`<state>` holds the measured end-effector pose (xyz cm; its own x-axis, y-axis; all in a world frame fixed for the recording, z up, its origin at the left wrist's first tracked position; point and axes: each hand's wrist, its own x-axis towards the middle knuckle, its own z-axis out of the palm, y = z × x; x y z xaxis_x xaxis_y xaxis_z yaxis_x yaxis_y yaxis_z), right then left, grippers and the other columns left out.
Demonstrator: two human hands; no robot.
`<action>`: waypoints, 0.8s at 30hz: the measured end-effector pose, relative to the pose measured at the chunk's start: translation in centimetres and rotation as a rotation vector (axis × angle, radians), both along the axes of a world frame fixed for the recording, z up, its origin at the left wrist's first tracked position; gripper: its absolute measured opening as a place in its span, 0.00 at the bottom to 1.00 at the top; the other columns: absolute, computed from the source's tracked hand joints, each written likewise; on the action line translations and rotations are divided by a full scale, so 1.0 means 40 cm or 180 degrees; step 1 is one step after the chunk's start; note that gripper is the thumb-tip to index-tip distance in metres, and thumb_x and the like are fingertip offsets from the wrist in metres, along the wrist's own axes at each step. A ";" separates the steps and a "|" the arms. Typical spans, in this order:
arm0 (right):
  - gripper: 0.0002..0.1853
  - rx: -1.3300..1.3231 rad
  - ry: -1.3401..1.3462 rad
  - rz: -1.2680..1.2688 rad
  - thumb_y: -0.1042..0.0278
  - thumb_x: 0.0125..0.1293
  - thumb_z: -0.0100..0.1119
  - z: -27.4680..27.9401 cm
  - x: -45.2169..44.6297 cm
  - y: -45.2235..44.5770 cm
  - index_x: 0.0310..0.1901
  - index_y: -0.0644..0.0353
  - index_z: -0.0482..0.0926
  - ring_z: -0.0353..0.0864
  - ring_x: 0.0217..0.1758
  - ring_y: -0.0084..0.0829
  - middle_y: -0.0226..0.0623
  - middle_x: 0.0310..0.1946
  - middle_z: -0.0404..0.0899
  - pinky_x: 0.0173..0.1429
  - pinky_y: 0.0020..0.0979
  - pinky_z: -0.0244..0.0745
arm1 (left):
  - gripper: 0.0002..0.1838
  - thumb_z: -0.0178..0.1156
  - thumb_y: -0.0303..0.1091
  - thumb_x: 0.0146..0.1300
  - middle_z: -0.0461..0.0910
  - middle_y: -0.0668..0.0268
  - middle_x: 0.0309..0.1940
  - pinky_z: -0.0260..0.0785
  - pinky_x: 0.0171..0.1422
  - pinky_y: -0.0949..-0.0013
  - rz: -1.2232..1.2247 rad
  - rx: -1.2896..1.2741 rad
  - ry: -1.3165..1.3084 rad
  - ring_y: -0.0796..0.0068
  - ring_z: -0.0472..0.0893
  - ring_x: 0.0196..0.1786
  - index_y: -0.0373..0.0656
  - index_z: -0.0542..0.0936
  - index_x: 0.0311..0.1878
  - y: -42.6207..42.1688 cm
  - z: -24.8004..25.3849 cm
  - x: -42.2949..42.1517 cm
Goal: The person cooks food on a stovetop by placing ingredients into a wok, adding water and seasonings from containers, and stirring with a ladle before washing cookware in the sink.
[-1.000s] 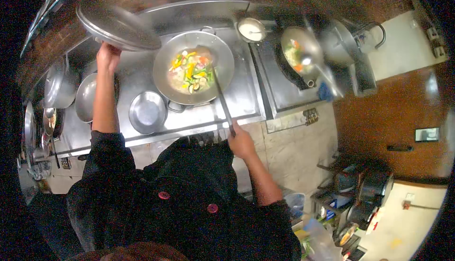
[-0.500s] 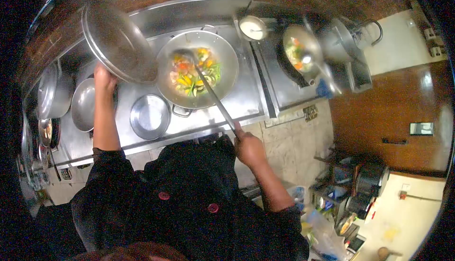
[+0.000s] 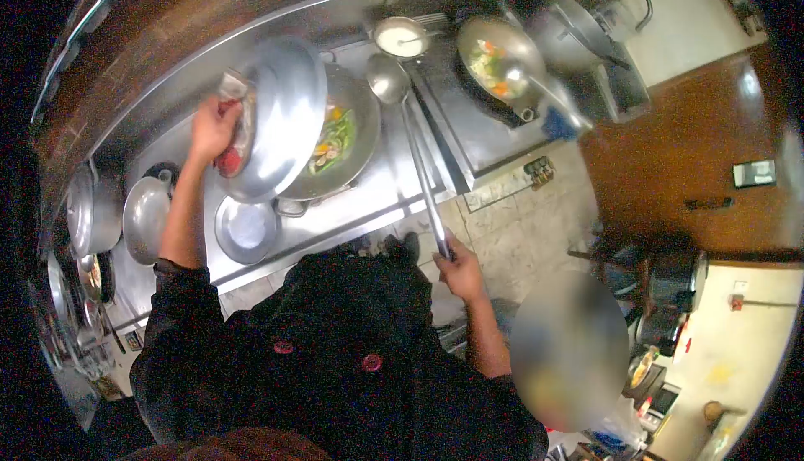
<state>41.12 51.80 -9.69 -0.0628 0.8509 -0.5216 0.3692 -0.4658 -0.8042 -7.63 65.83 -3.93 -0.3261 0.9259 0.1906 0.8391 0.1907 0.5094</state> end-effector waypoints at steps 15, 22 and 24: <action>0.17 0.1110 -0.0064 0.2092 0.62 0.60 0.56 -0.322 0.372 0.394 0.48 0.61 0.74 0.74 0.35 0.35 0.39 0.35 0.76 0.44 0.33 0.70 | 0.17 0.57 0.46 0.58 0.78 0.50 0.41 0.69 0.48 0.53 0.0519 -0.1192 0.1144 0.48 0.78 0.44 0.41 0.76 0.41 0.119 -0.200 0.327; 0.22 0.3157 -0.1927 0.0136 0.61 0.54 0.59 -0.121 0.866 0.799 0.49 0.62 0.76 0.78 0.39 0.48 0.50 0.35 0.80 0.46 0.41 0.73 | 0.14 0.58 0.39 0.61 0.80 0.61 0.34 0.69 0.42 0.68 -0.0015 0.0385 -0.0675 0.71 0.78 0.35 0.38 0.76 0.44 0.120 0.000 0.517; 0.25 0.2695 -0.3034 0.0548 0.59 0.53 0.60 -0.018 0.938 0.880 0.52 0.63 0.74 0.78 0.42 0.48 0.52 0.37 0.79 0.48 0.43 0.72 | 0.13 0.58 0.38 0.62 0.80 0.65 0.34 0.68 0.40 0.72 -0.0248 -0.0129 -0.1685 0.81 0.74 0.34 0.37 0.76 0.42 0.136 0.018 0.610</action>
